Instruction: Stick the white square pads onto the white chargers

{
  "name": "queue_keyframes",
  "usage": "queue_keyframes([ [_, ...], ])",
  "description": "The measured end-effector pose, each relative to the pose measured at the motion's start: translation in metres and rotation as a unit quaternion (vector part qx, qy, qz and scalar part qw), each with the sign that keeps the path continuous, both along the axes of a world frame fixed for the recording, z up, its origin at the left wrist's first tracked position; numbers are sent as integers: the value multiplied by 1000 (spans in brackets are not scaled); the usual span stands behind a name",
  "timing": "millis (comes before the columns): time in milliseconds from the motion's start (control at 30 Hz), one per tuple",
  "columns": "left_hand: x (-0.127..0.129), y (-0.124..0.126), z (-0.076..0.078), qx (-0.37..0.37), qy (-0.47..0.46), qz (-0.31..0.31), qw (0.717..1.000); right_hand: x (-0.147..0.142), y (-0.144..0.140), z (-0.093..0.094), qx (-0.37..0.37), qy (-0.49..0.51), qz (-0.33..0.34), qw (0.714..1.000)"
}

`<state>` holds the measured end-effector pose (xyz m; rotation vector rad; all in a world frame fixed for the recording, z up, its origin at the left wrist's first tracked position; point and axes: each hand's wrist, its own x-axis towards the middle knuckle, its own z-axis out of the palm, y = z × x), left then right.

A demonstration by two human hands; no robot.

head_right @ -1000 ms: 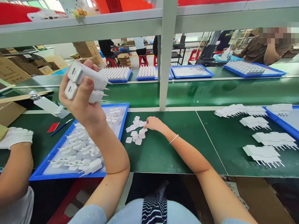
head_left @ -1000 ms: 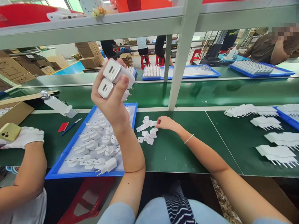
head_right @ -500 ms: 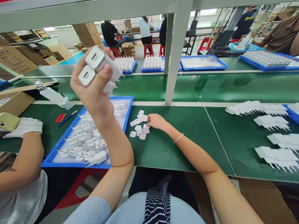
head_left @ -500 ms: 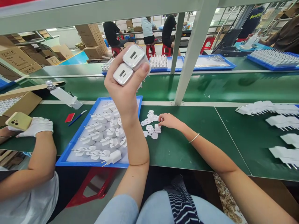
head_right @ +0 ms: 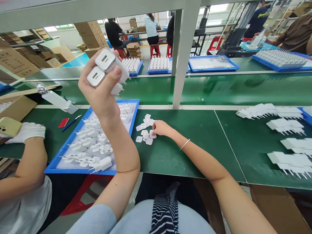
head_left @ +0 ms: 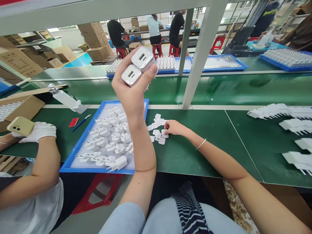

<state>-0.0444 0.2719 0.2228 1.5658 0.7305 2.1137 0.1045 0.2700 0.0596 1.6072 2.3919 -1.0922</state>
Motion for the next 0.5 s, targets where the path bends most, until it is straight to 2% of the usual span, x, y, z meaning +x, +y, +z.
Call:
queue_keyframes([
  [300, -2, -4, 1, -44, 13, -18, 999, -2, -3, 0, -5, 22, -16, 1000],
  [500, -8, 7, -5, -15, 31, -41, 999, 8, 4, 7, -44, 127, -42, 990],
])
